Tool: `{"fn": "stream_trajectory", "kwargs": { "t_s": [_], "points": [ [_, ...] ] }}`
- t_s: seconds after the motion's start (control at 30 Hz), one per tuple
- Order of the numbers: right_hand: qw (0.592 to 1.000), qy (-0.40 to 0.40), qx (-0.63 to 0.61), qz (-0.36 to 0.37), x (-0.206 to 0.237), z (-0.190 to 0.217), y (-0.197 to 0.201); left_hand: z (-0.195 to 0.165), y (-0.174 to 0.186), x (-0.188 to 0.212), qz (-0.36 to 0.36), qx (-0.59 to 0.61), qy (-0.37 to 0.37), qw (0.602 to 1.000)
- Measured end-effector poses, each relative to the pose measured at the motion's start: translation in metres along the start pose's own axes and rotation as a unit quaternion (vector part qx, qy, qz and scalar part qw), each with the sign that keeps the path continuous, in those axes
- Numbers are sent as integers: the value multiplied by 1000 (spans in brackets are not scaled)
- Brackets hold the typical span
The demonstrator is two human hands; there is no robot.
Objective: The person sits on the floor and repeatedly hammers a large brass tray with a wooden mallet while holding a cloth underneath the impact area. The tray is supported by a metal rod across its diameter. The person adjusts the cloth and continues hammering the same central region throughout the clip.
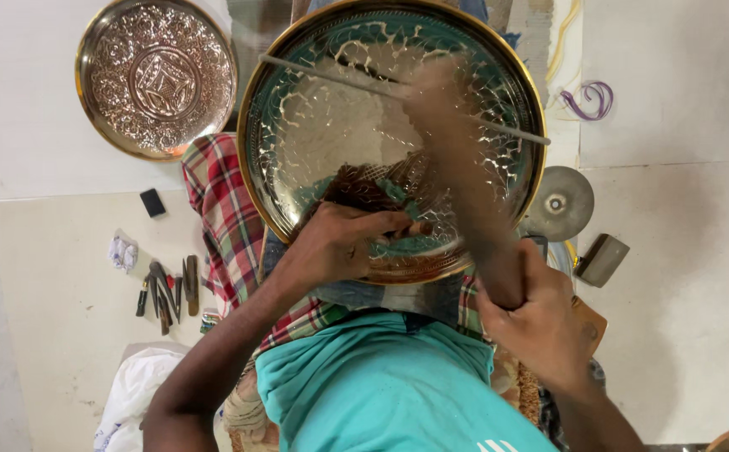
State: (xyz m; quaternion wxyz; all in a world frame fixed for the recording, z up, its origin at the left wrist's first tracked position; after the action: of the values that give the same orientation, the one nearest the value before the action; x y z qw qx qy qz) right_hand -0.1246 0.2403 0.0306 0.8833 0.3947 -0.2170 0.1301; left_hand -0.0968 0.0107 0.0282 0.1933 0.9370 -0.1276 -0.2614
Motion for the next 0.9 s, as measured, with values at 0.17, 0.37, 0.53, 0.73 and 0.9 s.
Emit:
{"fn": "stream_trajectory", "kwargs": {
  "t_s": [0.17,0.37,0.53,0.73,0.9],
  "points": [
    [996,37,74,16,1,10,-4,9,-6,-1,28,-26,29,999],
    [998,63,5,-2,3,14,0,0,-2,0,11,-51,-10,999],
    [992,57,112,-28,2,17,5,19,-8,4,40,-54,84,994],
    [996,52,79,4,2,20,-8,3,-1,-2,-3,-39,1,999],
    [984,40,174,11,-3,7,-4,-2,4,-4,-35,-12,-7,999]
  ]
}}
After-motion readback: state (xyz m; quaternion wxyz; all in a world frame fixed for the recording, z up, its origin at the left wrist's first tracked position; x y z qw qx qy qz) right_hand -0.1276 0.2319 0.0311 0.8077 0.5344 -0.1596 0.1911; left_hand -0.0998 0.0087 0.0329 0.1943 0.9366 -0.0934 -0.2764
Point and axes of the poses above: each hand's wrist, its own x-axis away from the middle knuckle, its own y-axis out of the back of the hand, z = x × y, the point moved 10 cm from there along -x, towards the middle knuckle, and after that the axes turned 15 degrees about -y, right-handed, at the moved point
